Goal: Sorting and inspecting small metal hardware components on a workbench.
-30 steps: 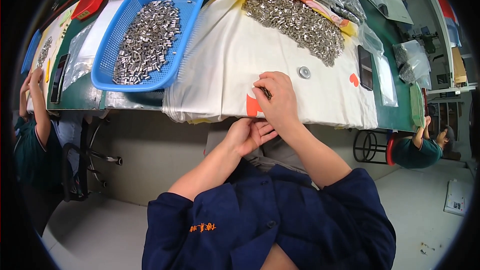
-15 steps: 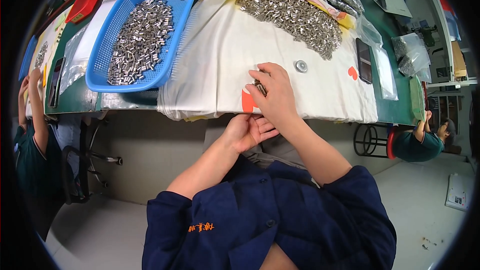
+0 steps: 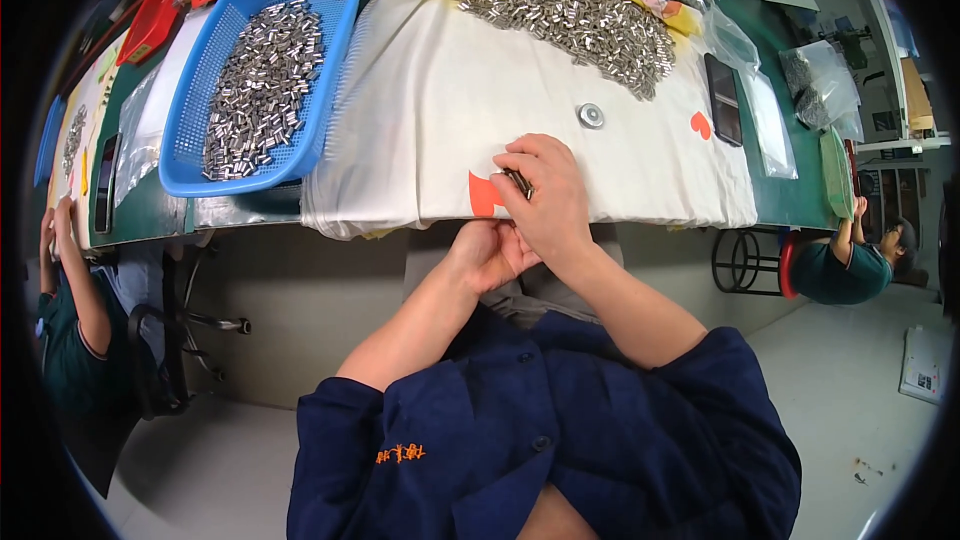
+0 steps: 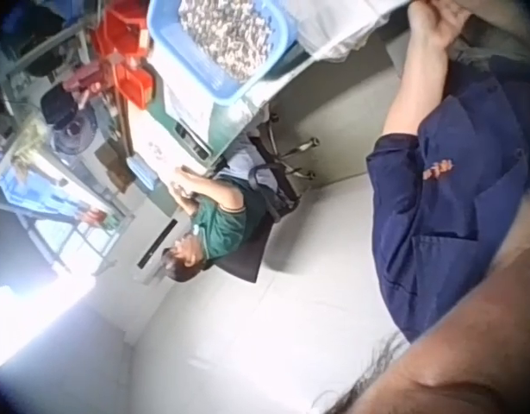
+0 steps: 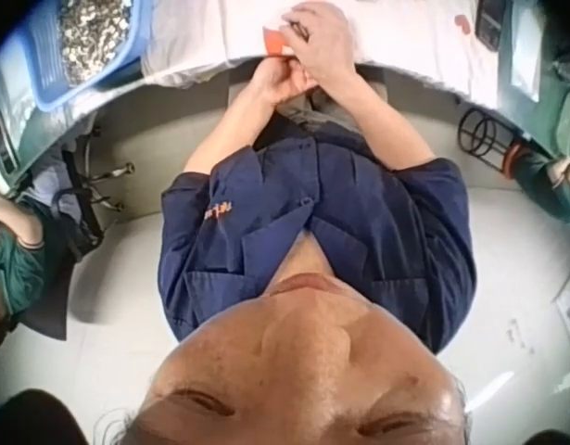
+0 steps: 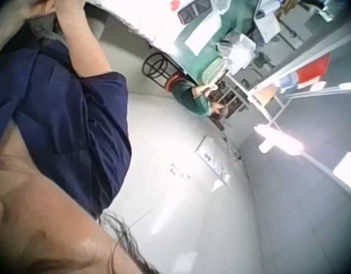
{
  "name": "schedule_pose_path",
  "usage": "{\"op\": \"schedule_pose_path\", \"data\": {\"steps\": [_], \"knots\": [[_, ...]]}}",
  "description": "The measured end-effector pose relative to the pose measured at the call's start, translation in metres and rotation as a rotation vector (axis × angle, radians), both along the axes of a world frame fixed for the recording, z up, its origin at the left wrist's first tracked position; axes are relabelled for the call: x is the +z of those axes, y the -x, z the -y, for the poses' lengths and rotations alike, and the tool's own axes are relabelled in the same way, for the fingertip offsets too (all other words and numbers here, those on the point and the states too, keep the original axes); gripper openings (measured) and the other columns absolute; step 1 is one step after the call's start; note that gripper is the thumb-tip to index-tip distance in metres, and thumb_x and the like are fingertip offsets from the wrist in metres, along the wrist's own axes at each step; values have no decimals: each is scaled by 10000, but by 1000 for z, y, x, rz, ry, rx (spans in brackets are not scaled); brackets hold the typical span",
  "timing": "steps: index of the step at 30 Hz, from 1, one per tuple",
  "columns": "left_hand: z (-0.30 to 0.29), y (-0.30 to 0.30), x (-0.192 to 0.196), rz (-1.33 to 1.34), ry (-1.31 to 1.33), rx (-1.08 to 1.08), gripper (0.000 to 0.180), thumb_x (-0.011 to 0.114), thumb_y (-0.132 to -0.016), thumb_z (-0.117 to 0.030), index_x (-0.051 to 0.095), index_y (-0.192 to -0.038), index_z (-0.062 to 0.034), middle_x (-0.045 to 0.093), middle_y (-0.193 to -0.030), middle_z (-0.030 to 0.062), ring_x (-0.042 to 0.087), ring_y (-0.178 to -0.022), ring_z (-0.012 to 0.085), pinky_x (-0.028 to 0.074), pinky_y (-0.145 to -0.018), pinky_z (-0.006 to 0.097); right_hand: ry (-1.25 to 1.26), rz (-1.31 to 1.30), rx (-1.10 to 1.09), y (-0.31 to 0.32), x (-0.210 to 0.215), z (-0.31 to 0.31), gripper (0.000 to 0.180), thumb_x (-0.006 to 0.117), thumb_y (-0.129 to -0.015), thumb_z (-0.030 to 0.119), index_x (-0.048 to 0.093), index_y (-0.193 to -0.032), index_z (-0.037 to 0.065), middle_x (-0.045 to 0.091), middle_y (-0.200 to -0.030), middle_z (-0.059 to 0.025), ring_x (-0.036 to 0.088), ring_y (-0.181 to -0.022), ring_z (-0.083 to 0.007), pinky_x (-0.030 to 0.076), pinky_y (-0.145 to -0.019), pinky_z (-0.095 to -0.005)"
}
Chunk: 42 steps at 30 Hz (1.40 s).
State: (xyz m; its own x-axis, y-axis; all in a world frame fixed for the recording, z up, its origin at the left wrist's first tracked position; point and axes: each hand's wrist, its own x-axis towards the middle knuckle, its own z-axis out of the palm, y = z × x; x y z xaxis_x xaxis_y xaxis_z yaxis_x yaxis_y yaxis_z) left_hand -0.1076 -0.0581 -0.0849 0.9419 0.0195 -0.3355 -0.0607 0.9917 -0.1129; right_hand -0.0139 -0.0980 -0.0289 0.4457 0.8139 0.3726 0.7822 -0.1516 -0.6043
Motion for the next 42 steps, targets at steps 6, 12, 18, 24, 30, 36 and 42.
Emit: {"op": "schedule_pose_path", "data": {"steps": [6,12,18,24,30,36,42], "knots": [[1,-1,2,20,1,62,355,267,-935,-303,411,-1169,-77,492,-1143,74,516,-1032,191,464,-843,361,-7,-22,5,6,2,11,152,629,-676,81,622,-819,31,564,-928,-90,492,-954,-267,410,-803,-351],[3,-1,-1,57,18,115,321,291,-933,-257,433,-1133,-50,493,-1099,95,522,-991,196,475,-827,334,-31,-10,49,16,1,26,170,629,-655,59,607,-821,26,555,-908,-81,487,-944,-271,405,-803,-358],[2,3,-13,29,6,85,325,289,-925,-238,446,-1066,9,514,-995,137,543,-912,225,492,-793,341,-62,34,90,27,-3,40,201,634,-638,34,610,-837,25,552,-912,-85,490,-934,-283,418,-792,-354],[3,-2,1,-74,-158,58,429,246,-922,-279,410,-1128,59,504,-1060,218,526,-965,327,476,-817,415,-82,43,202,38,-6,58,207,626,-634,9,615,-839,38,554,-921,-87,499,-928,-279,419,-795,-362],[-2,5,-17,144,40,35,440,250,-928,-316,409,-1145,32,522,-1040,188,552,-930,320,483,-820,422,-103,23,196,4,14,54,202,590,-668,-10,627,-853,59,572,-919,-100,527,-902,-282,436,-776,-348],[4,-4,-3,-156,-48,25,402,254,-928,-284,397,-1175,-2,509,-1102,174,546,-990,306,449,-851,467,-18,161,177,-43,4,-4,178,550,-704,23,612,-870,33,576,-907,-108,521,-880,-277,436,-758,-341],[19,-15,-5,-225,-25,5,345,266,-923,-235,429,-1126,-9,537,-1051,147,561,-957,261,472,-833,421,28,177,199,-32,-2,22,204,548,-679,15,596,-877,7,564,-904,-115,515,-860,-277,434,-747,-349]]}}
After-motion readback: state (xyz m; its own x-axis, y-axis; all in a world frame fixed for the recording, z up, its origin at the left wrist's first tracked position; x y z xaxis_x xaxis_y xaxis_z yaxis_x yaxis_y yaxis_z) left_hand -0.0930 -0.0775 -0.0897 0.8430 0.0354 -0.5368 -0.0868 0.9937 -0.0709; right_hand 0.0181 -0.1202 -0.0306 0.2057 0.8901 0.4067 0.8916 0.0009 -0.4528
